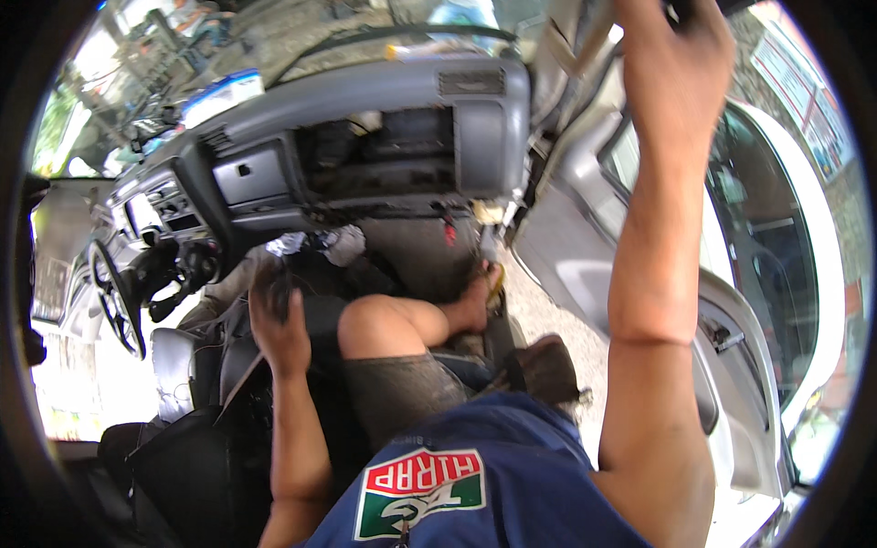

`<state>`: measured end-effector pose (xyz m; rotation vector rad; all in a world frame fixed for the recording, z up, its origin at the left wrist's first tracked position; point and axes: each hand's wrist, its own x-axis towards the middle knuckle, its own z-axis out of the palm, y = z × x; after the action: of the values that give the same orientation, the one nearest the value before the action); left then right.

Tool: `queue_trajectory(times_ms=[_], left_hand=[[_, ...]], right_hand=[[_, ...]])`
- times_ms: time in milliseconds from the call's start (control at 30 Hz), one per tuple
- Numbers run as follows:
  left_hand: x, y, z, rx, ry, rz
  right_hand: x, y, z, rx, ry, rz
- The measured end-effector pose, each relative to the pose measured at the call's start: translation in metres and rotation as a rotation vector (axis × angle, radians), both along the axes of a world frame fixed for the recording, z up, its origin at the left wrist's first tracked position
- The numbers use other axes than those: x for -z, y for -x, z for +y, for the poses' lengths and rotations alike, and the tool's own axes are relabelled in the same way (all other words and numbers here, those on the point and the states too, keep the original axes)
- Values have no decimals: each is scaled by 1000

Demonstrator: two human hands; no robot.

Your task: The person uses a test light and a screwdriver to work on the wiring and components behind the dashboard. They remove a dashboard panel and continue manipulating wires and connectors inside the compartment.

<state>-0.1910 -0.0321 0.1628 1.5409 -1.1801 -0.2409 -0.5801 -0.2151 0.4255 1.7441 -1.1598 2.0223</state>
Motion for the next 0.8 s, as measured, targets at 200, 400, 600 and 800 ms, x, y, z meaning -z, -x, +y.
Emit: queue_trajectory(times_ms=[200, 400, 600, 800], left_hand=[[99, 64, 174, -286, -221, 86], [176, 90, 293, -390, -534, 232], [234, 126, 345, -392, -1046, 71], [246, 153, 357, -386, -1326, -254]], right_hand=[[-2, 4, -19, -250, 100, -41], [-9, 22, -35, -569, -193, -18], [-17, 37, -64, -1273, -464, -43], [1, 38, -78, -1083, -330, -178]])
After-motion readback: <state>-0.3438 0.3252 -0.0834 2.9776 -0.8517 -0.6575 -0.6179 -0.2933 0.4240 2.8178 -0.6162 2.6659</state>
